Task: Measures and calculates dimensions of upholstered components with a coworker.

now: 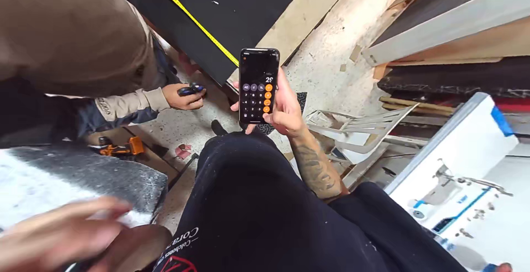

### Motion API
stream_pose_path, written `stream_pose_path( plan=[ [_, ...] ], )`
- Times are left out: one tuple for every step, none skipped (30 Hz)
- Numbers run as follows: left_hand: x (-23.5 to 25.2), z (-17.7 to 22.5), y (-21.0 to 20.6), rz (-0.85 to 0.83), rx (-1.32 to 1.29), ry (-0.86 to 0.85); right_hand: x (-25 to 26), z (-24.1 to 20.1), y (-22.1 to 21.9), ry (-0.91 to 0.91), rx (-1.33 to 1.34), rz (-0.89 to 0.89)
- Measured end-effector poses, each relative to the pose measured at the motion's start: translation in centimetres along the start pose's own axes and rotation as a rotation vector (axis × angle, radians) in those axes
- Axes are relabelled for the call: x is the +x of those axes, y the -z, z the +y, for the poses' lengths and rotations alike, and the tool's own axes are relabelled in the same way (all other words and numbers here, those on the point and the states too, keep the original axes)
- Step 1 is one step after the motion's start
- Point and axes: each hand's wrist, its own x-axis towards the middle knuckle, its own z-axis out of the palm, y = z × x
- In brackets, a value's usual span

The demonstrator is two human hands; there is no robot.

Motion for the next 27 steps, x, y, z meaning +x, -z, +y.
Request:
stream_pose_path(
  plan=[
    [1.1, -2.1, -3.3, 0.18, 0.031, -0.034, -0.1, 0.0, 0.0, 0.005, 0.0, 0.003],
    [2.1, -3.6, -6.0, 0.297, 0.049, -0.025, -0.1, 0.1, 0.0, 0.012, 0.006, -0.003],
    [2.9, -4.7, -7.8, 0.312, 0.071, 0.011, -0.1, 0.1, 0.0, 0.013, 0.01, -0.003],
    [3.5, -5.8, -8.9, 0.263, 0.101, 0.056, -0.1, 0.2, 0.1, 0.011, 0.015, -0.002],
    [3.8, -6.6, -9.6, 0.186, 0.15, 0.098, 0.0, 0.2, 0.1, 0.005, 0.013, -0.002],
    [4.0, -7.4, -10.1, 0.105, 0.227, 0.127, 0.0, 0.3, 0.2, 0.002, 0.006, -0.004],
    [4.2, -8.1, -10.4, 0.031, 0.329, 0.136, 0.0, 0.4, 0.2, -0.001, 0.0, -0.005],
    [4.4, -8.8, -10.7, -0.029, 0.44, 0.133, 0.1, 0.4, 0.2, -0.002, -0.003, -0.007],
    [4.7, -9.3, -11.0, -0.074, 0.527, 0.118, 0.2, 0.4, 0.1, -0.004, -0.01, -0.007],
    [5.1, -9.7, -11.3, -0.107, 0.588, 0.098, 0.2, 0.4, 0.0, -0.004, -0.017, -0.004],
    [5.4, -10.0, -11.5, -0.132, 0.635, 0.082, 0.3, 0.4, 0.0, -0.002, -0.024, -0.003],
    [5.7, -10.3, -11.7, -0.152, 0.668, 0.07, 0.3, 0.5, -0.1, -0.003, -0.033, 0.003],
    [5.9, -10.5, -11.8, -0.169, 0.691, 0.064, 0.3, 0.5, -0.2, -0.002, -0.04, 0.007],
    [6.1, -10.7, -11.9, -0.184, 0.707, 0.063, 0.3, 0.5, -0.3, -0.005, -0.045, 0.015],
    [6.2, -11.0, -11.9, -0.199, 0.72, 0.064, 0.3, 0.6, -0.3, -0.01, -0.052, 0.02],
    [6.4, -11.2, -11.9, -0.213, 0.729, 0.062, 0.3, 0.6, -0.2, -0.014, -0.06, 0.03],
    [6.4, -11.6, -11.9, -0.23, 0.736, 0.07, 0.2, 0.7, -0.1, -0.015, -0.068, 0.038],
    [6.4, -11.9, -11.8, -0.249, 0.743, 0.081, 0.1, 0.8, 0.1, -0.016, -0.071, 0.051],
    [6.4, -12.3, -11.8, -0.271, 0.753, 0.093, 0.1, 0.9, 0.2, -0.016, -0.069, 0.063],
    [6.3, -12.7, -11.7, -0.293, 0.762, 0.114, 0.1, 1.1, 0.3, -0.017, -0.065, 0.076],
    [6.2, -13.1, -11.7, -0.314, 0.773, 0.138, 0.1, 1.1, 0.3, -0.016, -0.063, 0.084],
    [6.1, -13.5, -11.7, -0.334, 0.784, 0.163, 0.1, 1.1, 0.3, -0.015, -0.065, 0.089],
    [5.9, -13.8, -11.6, -0.35, 0.789, 0.186, 0.1, 1.2, 0.3, -0.016, -0.065, 0.095],
    [5.7, -14.1, -11.5, -0.363, 0.789, 0.21, 0.2, 1.3, 0.2, -0.014, -0.054, 0.105],
    [5.5, -14.4, -11.3, -0.374, 0.784, 0.236, 0.4, 1.5, 0.2, -0.009, -0.032, 0.121],
    [5.5, -14.6, -11.0, -0.384, 0.782, 0.264, 0.9, 1.6, 0.3, -0.003, 0.003, 0.143],
    [5.4, -14.9, -10.6, -0.403, 0.78, 0.301, 1.5, 1.8, 0.5, -0.002, 0.052, 0.167]
  ],
)
